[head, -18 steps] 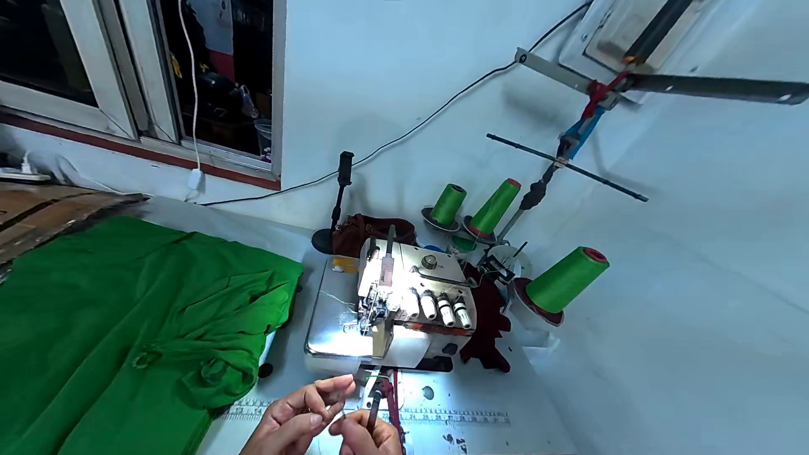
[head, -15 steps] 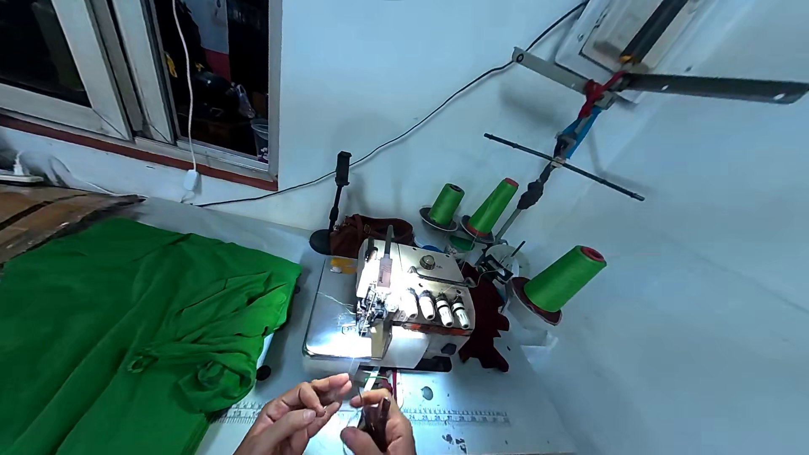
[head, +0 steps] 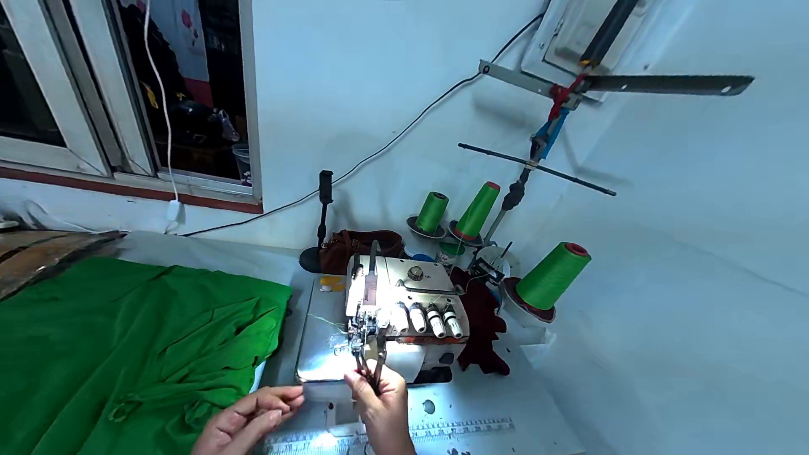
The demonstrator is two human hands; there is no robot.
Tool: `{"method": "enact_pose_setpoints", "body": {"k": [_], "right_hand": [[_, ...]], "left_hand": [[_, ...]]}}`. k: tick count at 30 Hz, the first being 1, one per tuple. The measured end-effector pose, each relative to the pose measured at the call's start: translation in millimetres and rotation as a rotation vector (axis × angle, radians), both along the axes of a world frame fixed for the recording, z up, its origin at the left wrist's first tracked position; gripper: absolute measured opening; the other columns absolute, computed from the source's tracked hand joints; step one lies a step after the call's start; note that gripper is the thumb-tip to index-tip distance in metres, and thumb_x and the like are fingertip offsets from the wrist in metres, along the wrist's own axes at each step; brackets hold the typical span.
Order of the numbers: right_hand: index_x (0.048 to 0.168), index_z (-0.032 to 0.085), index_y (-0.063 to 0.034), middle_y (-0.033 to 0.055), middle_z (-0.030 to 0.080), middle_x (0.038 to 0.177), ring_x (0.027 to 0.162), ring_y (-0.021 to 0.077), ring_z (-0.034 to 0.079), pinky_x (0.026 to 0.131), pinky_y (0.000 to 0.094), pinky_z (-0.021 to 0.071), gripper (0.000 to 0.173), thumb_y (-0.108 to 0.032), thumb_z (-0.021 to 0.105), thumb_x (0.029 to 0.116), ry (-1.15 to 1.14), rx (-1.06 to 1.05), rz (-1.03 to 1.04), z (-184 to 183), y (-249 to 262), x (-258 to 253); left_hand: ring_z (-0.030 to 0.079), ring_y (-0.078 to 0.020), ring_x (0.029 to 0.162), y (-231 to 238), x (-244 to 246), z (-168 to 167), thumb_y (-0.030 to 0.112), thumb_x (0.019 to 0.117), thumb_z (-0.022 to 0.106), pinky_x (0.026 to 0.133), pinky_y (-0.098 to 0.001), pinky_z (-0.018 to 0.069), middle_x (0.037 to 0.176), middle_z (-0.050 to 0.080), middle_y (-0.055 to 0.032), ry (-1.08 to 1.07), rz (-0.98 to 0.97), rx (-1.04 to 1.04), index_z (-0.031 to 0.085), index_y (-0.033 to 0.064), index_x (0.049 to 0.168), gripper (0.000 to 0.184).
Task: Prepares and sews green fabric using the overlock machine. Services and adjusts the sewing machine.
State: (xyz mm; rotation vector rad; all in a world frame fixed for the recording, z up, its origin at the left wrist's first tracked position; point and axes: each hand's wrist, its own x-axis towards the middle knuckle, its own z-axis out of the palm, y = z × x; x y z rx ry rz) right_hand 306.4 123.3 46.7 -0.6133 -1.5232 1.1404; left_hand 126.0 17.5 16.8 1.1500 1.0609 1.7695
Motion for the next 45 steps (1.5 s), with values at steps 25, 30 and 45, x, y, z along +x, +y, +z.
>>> {"method": "enact_pose_setpoints", "body": {"k": [25, 30, 45], "right_hand": [[0.080, 0.065, -0.0023, -0.0036, 0.058, 0.057, 0.046, -0.0023, 0.050, 0.044, 0.0140, 0.0425, 0.012, 0.002, 0.063, 0.0913, 0.239, -0.390, -0.030, 9.3, -6.3, -7.4], [0.094, 0.074, 0.0010, 0.0014, 0.068, 0.090, 0.075, -0.0048, 0.060, 0.068, 0.0117, 0.0509, 0.010, -0.005, 0.067, 0.0920, 0.114, -0.021, -0.276, -2.3, -6.7, 13.2], [0.093, 0.067, 0.0026, 0.0030, 0.064, 0.079, 0.062, 0.0024, 0.055, 0.056, 0.0184, 0.0462, 0.004, 0.000, 0.068, 0.0930, 0.174, -0.181, -0.703, -41.5, 92.1, 120.1]], "left_hand": [[0.066, 0.0025, 0.076, 85.6, 20.7, 47.4, 0.020, 0.0916, 0.063, 0.070, -0.0144, 0.0544, 0.084, 0.070, 0.0087, 0.623, 0.079, 0.050, 0.074, 0.0144, 0.087, 0.013], [0.064, -0.0016, 0.068, 84.7, 19.6, 45.9, 0.016, 0.0939, 0.057, 0.062, -0.0172, 0.0535, 0.078, 0.067, 0.0067, 0.506, 0.072, 0.010, 0.069, 0.0130, 0.090, 0.014], [0.065, -0.0008, 0.067, 85.6, 13.9, 37.4, 0.022, 0.0928, 0.058, 0.060, -0.0172, 0.0539, 0.078, 0.068, 0.0083, 0.577, 0.115, 0.020, 0.070, 0.0158, 0.091, 0.013]]}}
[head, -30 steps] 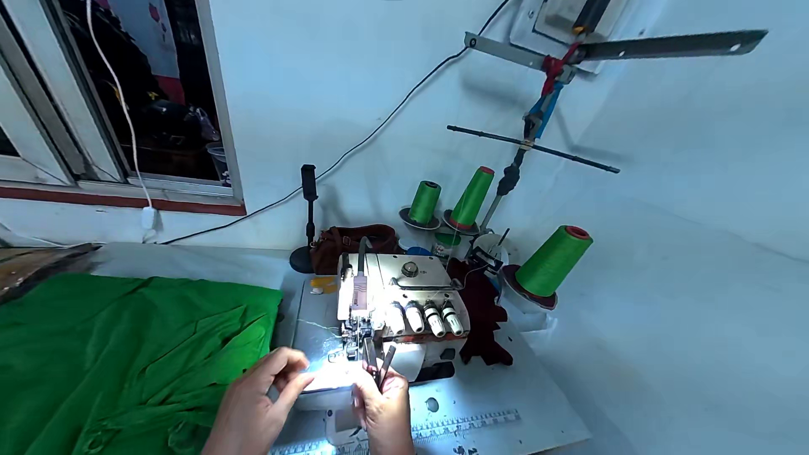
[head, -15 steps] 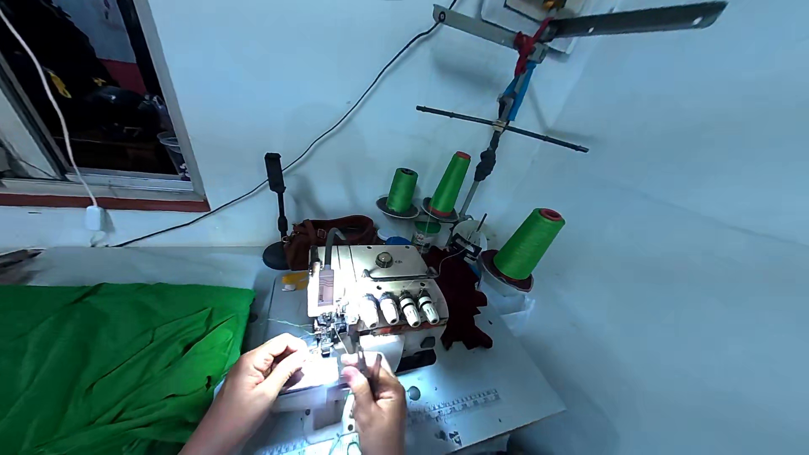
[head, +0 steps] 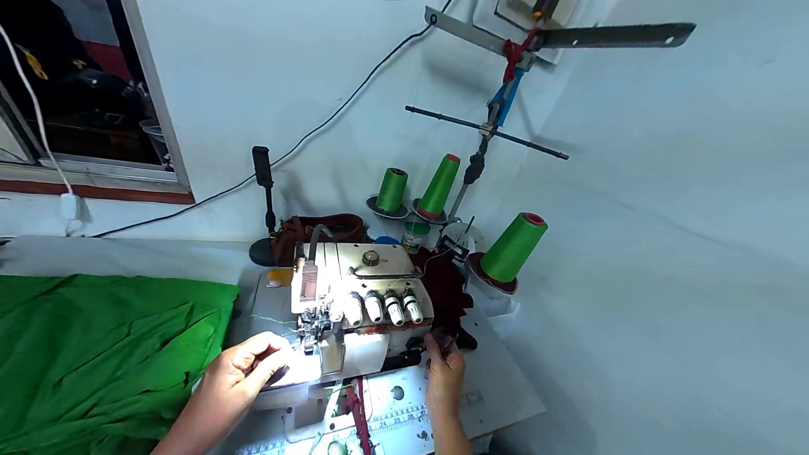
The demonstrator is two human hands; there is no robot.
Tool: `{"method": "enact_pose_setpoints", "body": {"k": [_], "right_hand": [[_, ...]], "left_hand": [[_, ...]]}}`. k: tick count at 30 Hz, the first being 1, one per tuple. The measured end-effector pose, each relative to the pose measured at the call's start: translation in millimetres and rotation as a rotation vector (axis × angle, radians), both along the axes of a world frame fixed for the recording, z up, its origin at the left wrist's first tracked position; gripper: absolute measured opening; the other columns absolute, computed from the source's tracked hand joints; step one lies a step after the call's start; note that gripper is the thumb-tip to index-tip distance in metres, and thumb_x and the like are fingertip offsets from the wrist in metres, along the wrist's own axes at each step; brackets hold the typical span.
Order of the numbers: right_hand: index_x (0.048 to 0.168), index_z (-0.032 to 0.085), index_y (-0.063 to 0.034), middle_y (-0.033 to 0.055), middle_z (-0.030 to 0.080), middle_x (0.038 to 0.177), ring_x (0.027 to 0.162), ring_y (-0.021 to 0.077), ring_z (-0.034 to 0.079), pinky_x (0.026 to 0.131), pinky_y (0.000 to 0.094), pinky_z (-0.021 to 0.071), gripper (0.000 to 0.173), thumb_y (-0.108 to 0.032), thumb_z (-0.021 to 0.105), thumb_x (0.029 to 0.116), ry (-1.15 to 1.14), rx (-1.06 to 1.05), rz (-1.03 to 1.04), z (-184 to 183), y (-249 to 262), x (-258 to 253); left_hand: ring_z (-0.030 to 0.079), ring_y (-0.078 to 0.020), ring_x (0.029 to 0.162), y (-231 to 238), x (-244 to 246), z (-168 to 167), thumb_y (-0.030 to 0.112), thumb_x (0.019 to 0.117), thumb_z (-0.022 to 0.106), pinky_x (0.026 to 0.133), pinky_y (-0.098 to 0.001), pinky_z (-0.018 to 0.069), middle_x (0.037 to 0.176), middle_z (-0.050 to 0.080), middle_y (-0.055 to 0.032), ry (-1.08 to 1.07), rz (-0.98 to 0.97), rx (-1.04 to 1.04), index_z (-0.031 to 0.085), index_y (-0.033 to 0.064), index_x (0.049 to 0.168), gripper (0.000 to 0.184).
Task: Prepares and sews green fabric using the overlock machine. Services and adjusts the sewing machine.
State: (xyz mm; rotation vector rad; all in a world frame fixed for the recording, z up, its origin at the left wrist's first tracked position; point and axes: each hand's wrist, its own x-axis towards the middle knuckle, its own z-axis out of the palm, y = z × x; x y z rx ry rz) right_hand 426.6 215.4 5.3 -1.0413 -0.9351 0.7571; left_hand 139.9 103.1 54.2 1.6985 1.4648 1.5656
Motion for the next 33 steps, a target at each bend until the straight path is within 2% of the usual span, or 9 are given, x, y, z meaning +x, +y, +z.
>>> {"method": "enact_pose_setpoints", "body": {"k": [2, 6, 10, 15, 18, 22, 24, 28, 33], "right_hand": [[0.088, 0.065, 0.0013, 0.0011, 0.061, 0.074, 0.057, 0.0016, 0.051, 0.052, 0.0173, 0.0427, 0.005, 0.001, 0.069, 0.0922, -0.001, 0.005, 0.022, -1.1, 5.0, -2.7], [0.102, 0.064, 0.0043, 0.0039, 0.062, 0.080, 0.061, 0.0033, 0.055, 0.056, 0.0182, 0.0468, 0.015, -0.003, 0.071, 0.0917, -0.070, -0.012, -0.042, 0.4, 2.7, 1.0], [0.112, 0.063, 0.0050, 0.0037, 0.061, 0.085, 0.065, 0.0039, 0.053, 0.061, 0.0225, 0.0470, 0.029, -0.022, 0.057, 0.1037, -0.197, -0.071, -0.103, 6.7, -15.8, 19.4], [0.100, 0.064, 0.0054, -0.0046, 0.049, 0.062, 0.042, 0.0000, 0.042, 0.042, 0.0161, 0.0409, 0.034, -0.017, 0.039, 0.1086, -0.085, -0.048, -0.047, -1.5, -42.2, 31.0], [0.104, 0.063, 0.0081, -0.0021, 0.057, 0.073, 0.061, -0.0020, 0.056, 0.058, 0.0127, 0.0489, 0.036, -0.011, 0.032, 0.1067, -0.267, 0.135, -0.119, -20.2, -52.0, 32.3], [0.098, 0.067, 0.0083, 0.0089, 0.061, 0.096, 0.093, 0.0022, 0.058, 0.086, 0.0129, 0.0467, 0.035, -0.008, 0.037, 0.1045, -0.435, 0.195, -0.193, -32.4, -63.8, 31.4], [0.097, 0.068, 0.0096, 0.0123, 0.062, 0.096, 0.091, 0.0037, 0.057, 0.083, 0.0140, 0.0462, 0.032, -0.005, 0.041, 0.1028, -0.482, 0.159, -0.188, -34.6, -73.0, 31.6], [0.101, 0.061, 0.0125, 0.0038, 0.059, 0.078, 0.056, -0.0037, 0.054, 0.054, 0.0119, 0.0493, 0.029, -0.005, 0.038, 0.1060, -0.426, 0.090, -0.050, -26.8, -92.1, 34.4], [0.098, 0.061, 0.0103, 0.0043, 0.065, 0.080, 0.057, -0.0018, 0.060, 0.056, 0.0141, 0.0541, 0.031, -0.005, 0.036, 0.1073, -0.585, 0.124, -0.007, 2.4, -101.0, 41.2]], "left_hand": [[0.065, -0.0024, 0.068, -0.4, -1.7, -0.1, 0.020, 0.0934, 0.058, 0.061, -0.0181, 0.0548, 0.079, 0.069, 0.0066, -0.012, -0.017, -0.004, 0.070, 0.0148, 0.093, 0.013], [0.066, -0.0042, 0.068, 0.1, -1.3, 1.4, 0.019, 0.0925, 0.058, 0.061, -0.0192, 0.0548, 0.079, 0.069, 0.0059, -0.026, -0.004, -0.023, 0.071, 0.0157, 0.091, 0.014], [0.065, -0.0069, 0.067, 0.0, -0.1, 3.2, 0.018, 0.0930, 0.058, 0.061, -0.0196, 0.0537, 0.078, 0.068, 0.0032, -0.083, -0.004, -0.030, 0.071, 0.0160, 0.090, 0.013], [0.060, -0.0066, 0.064, 0.2, 1.6, 2.5, 0.014, 0.0952, 0.055, 0.057, -0.0191, 0.0491, 0.075, 0.065, 0.0029, -0.128, 0.038, -0.017, 0.069, 0.0144, 0.091, 0.015], [0.058, -0.0054, 0.061, 0.1, 3.8, 1.4, 0.010, 0.0969, 0.052, 0.056, -0.0164, 0.0475, 0.073, 0.063, 0.0026, -0.208, 0.065, 0.028, 0.068, 0.0125, 0.091, 0.018], [0.058, -0.0044, 0.063, -3.7, 1.3, -0.1, 0.006, 0.1004, 0.048, 0.057, -0.0155, 0.0504, 0.077, 0.063, 0.0027, -0.457, 0.116, 0.106, 0.066, 0.0113, 0.093, 0.020], [0.058, -0.0034, 0.064, -5.3, -4.3, -0.1, 0.007, 0.1018, 0.047, 0.059, -0.0161, 0.0516, 0.077, 0.061, 0.0052, -0.480, 0.163, 0.147, 0.064, 0.0136, 0.094, 0.021], [0.059, -0.0026, 0.065, -8.8, -23.9, -4.1, 0.012, 0.1012, 0.050, 0.062, -0.0163, 0.0521, 0.077, 0.061, 0.0073, -0.358, 0.257, 0.186, 0.064, 0.0149, 0.095, 0.016], [0.054, 0.0002, 0.066, -14.4, -40.1, 0.1, 0.023, 0.1030, 0.049, 0.060, -0.0163, 0.0463, 0.081, 0.058, 0.0026, 0.051, 0.510, 0.182, 0.064, 0.0039, 0.100, 0.024]]}}
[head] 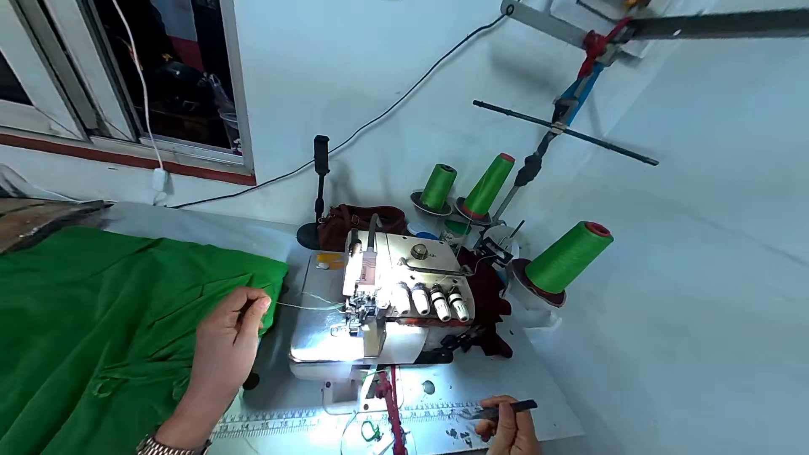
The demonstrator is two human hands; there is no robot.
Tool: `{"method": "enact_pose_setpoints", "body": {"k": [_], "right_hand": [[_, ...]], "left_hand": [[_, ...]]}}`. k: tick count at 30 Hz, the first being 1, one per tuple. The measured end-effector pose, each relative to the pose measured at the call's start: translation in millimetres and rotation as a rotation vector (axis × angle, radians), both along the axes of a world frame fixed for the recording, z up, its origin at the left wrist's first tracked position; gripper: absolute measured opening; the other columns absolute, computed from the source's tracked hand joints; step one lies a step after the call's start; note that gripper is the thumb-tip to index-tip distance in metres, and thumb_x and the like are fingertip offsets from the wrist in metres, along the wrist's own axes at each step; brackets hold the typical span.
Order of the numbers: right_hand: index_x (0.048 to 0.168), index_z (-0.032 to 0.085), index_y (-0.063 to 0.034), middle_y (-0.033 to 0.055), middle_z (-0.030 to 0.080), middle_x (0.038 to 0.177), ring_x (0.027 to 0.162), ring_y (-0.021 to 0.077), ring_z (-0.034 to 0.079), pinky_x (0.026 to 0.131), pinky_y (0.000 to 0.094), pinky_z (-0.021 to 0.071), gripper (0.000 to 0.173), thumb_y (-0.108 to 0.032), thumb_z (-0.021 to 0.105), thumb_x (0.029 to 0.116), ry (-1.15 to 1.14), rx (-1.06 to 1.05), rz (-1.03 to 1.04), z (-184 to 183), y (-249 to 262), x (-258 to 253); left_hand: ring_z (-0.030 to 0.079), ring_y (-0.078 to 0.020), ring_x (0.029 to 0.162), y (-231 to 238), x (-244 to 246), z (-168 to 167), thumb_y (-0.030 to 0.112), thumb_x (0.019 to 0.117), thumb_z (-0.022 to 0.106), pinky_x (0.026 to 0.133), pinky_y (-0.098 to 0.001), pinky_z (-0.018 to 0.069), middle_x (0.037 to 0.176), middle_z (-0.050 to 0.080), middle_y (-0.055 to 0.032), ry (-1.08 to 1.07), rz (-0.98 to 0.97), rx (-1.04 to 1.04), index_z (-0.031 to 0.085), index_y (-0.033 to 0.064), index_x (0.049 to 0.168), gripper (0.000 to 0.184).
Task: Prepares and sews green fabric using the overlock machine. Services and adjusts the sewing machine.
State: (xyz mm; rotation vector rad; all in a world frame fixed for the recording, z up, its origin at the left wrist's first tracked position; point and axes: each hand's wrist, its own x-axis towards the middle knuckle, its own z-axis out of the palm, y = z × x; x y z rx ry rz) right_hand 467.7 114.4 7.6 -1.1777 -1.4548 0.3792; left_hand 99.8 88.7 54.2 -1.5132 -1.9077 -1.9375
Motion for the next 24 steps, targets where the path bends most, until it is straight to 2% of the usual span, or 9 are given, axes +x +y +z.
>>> {"method": "enact_pose_setpoints", "body": {"k": [2, 4, 6, 9, 11, 12, 15, 18, 24], "right_hand": [[0.102, 0.062, 0.0116, 0.0095, 0.065, 0.080, 0.057, 0.0049, 0.061, 0.056, 0.0204, 0.0555, 0.027, -0.005, 0.042, 0.1055, -0.123, -0.077, -0.017, -1.9, -0.4, 0.0], [0.108, 0.061, 0.0146, 0.0183, 0.065, 0.083, 0.062, 0.0178, 0.066, 0.061, 0.0329, 0.0587, 0.023, -0.004, 0.049, 0.1026, -0.224, -0.167, -0.013, -8.7, -1.7, -0.8], [0.110, 0.061, 0.0159, 0.0240, 0.066, 0.091, 0.070, 0.0248, 0.070, 0.069, 0.0390, 0.0609, 0.022, -0.002, 0.051, 0.1012, -0.256, -0.234, -0.008, -11.6, -5.3, -2.0], [0.108, 0.062, 0.0165, 0.0186, 0.069, 0.089, 0.072, 0.0156, 0.071, 0.071, 0.0303, 0.0618, 0.020, 0.002, 0.056, 0.0966, -0.078, -0.188, 0.048, -11.7, -8.5, -11.9], [0.105, 0.062, 0.0114, 0.0096, 0.072, 0.091, 0.077, 0.0085, 0.073, 0.073, 0.0252, 0.0631, 0.015, 0.007, 0.061, 0.0907, 0.163, -0.103, 0.206, -0.5, -10.1, -32.8], [0.103, 0.065, 0.0067, 0.0068, 0.072, 0.095, 0.081, 0.0091, 0.073, 0.075, 0.0262, 0.0639, 0.015, 0.010, 0.065, 0.0879, 0.272, -0.061, 0.300, 8.1, -11.5, -47.8], [0.102, 0.071, -0.0066, 0.0037, 0.072, 0.105, 0.092, 0.0112, 0.072, 0.081, 0.0276, 0.0635, 0.020, 0.008, 0.071, 0.0876, 0.503, 0.043, 0.537, 25.3, -12.2, -99.6], [0.103, 0.070, -0.0061, 0.0055, 0.074, 0.109, 0.095, 0.0099, 0.073, 0.081, 0.0238, 0.0617, 0.019, 0.007, 0.067, 0.0902, 0.599, 0.141, 0.614, 24.3, -2.8, -141.5], [0.107, 0.070, -0.0080, 0.0029, 0.074, 0.109, 0.106, 0.0086, 0.070, 0.093, 0.0233, 0.0574, 0.014, -0.004, 0.067, 0.0939, 0.437, 0.256, 0.567, 12.6, 7.6, -165.7]], "left_hand": [[0.058, -0.0113, 0.071, -1.8, -4.4, 2.4, 0.021, 0.1042, 0.047, 0.064, -0.0292, 0.0496, 0.086, 0.061, -0.0076, 0.146, 0.103, -0.049, 0.064, -0.0017, 0.101, 0.029], [0.064, -0.0314, 0.082, -4.7, -4.9, 6.8, 0.014, 0.1039, 0.049, 0.072, -0.0519, 0.0521, 0.093, 0.065, -0.0185, 0.270, 0.141, -0.125, 0.066, -0.0053, 0.100, 0.026], [0.067, -0.0367, 0.083, -5.9, -0.3, 10.9, 0.012, 0.1016, 0.052, 0.072, -0.0583, 0.0532, 0.093, 0.067, -0.0186, 0.363, 0.124, -0.183, 0.069, -0.0028, 0.097, 0.022], [0.066, -0.0189, 0.072, -2.6, 12.5, 18.7, 0.013, 0.0959, 0.060, 0.064, -0.0418, 0.0560, 0.086, 0.066, -0.0043, 0.350, -0.043, -0.223, 0.072, 0.0077, 0.091, 0.014], [0.063, -0.0050, 0.062, 2.8, 21.4, 29.6, 0.012, 0.0940, 0.065, 0.058, -0.0246, 0.0546, 0.074, 0.066, 0.0050, 0.152, -0.283, -0.330, 0.071, 0.0136, 0.086, 0.009], [0.063, -0.0042, 0.058, 6.0, 25.5, 39.6, 0.008, 0.0953, 0.066, 0.055, -0.0210, 0.0538, 0.070, 0.067, 0.0037, 0.003, -0.436, -0.425, 0.071, 0.0110, 0.086, 0.011], [0.064, -0.0071, 0.055, 22.8, 27.5, 59.7, 0.002, 0.0991, 0.062, 0.053, -0.0194, 0.0537, 0.068, 0.068, -0.0019, -0.293, -0.743, -0.711, 0.071, 0.0029, 0.087, 0.015], [0.066, -0.0083, 0.056, 38.2, 18.2, 63.9, 0.001, 0.1020, 0.055, 0.053, -0.0201, 0.0551, 0.068, 0.069, -0.0029, -0.441, -0.850, -0.836, 0.068, 0.0030, 0.085, 0.022], [0.068, -0.0092, 0.058, 45.2, 6.1, 60.1, 0.004, 0.1037, 0.051, 0.054, -0.0206, 0.0562, 0.069, 0.070, -0.0038, -0.554, -0.946, -0.860, 0.069, 0.0044, 0.083, 0.027]]}}
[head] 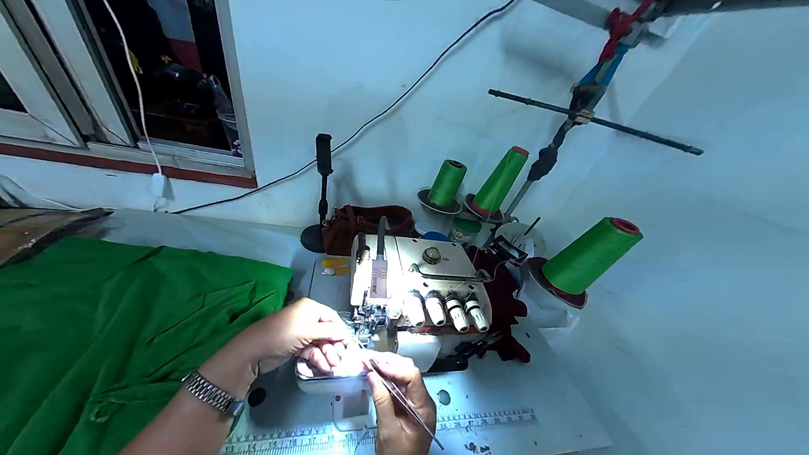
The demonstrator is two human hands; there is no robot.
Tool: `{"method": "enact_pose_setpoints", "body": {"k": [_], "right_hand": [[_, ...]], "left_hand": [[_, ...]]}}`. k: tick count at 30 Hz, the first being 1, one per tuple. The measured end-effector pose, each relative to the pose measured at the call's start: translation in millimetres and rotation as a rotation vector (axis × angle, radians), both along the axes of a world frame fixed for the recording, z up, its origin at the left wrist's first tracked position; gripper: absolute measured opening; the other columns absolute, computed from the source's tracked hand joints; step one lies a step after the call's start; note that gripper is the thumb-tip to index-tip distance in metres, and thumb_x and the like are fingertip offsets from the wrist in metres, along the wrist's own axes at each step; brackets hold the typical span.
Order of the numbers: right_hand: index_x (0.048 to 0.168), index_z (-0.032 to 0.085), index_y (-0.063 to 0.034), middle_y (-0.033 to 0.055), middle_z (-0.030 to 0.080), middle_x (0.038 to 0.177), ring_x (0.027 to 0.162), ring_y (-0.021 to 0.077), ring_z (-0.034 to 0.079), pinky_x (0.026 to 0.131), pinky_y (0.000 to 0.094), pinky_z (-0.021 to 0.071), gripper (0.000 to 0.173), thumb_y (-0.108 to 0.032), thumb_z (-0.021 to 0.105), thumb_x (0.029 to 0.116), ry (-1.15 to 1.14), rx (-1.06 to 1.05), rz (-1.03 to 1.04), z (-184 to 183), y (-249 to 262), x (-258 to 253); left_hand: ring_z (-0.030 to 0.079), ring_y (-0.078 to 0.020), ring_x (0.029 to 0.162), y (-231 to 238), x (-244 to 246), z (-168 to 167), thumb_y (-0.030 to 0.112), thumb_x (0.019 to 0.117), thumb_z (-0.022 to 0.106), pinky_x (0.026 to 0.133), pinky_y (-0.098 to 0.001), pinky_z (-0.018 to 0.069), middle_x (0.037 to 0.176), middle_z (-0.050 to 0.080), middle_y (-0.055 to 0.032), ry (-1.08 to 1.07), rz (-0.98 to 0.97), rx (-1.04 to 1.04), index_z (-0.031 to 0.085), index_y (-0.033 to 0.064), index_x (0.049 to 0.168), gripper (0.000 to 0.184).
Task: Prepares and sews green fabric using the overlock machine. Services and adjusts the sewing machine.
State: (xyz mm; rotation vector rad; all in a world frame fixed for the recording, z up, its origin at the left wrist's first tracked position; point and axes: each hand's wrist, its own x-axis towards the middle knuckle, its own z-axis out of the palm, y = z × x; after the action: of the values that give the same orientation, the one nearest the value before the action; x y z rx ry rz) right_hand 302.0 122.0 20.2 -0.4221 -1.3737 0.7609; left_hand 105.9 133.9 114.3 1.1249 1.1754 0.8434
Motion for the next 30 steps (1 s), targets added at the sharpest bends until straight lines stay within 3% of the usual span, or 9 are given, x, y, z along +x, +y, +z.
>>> {"method": "enact_pose_setpoints", "body": {"k": [8, 23, 30], "right_hand": [[0.102, 0.069, -0.0042, 0.0051, 0.073, 0.105, 0.107, 0.0056, 0.068, 0.094, 0.0197, 0.0552, 0.009, -0.007, 0.065, 0.0946, -0.180, 0.112, -0.159, -2.6, -3.2, -3.0], [0.099, 0.069, -0.0055, 0.0041, 0.073, 0.103, 0.104, 0.0067, 0.069, 0.092, 0.0209, 0.0568, 0.007, -0.004, 0.065, 0.0937, -0.146, 0.135, -0.171, -7.0, 0.3, -8.9], [0.099, 0.069, -0.0066, 0.0028, 0.073, 0.103, 0.105, 0.0057, 0.069, 0.093, 0.0205, 0.0561, 0.006, -0.006, 0.065, 0.0947, -0.119, 0.137, -0.160, -9.0, 0.4, -10.1]], "left_hand": [[0.069, -0.0100, 0.059, -2.9, 1.0, -1.4, 0.004, 0.1035, 0.051, 0.055, -0.0213, 0.0575, 0.069, 0.070, -0.0046, -0.048, 0.033, -0.007, 0.069, 0.0046, 0.082, 0.028], [0.069, -0.0108, 0.059, -6.3, 1.4, -4.2, 0.001, 0.1023, 0.051, 0.054, -0.0216, 0.0577, 0.068, 0.070, -0.0064, -0.085, 0.063, 0.022, 0.069, 0.0028, 0.082, 0.027], [0.071, -0.0131, 0.062, -8.8, 2.2, -4.9, 0.006, 0.1071, 0.042, 0.057, -0.0241, 0.0597, 0.072, 0.071, -0.0080, -0.089, 0.081, 0.034, 0.070, 0.0020, 0.085, 0.036]]}}
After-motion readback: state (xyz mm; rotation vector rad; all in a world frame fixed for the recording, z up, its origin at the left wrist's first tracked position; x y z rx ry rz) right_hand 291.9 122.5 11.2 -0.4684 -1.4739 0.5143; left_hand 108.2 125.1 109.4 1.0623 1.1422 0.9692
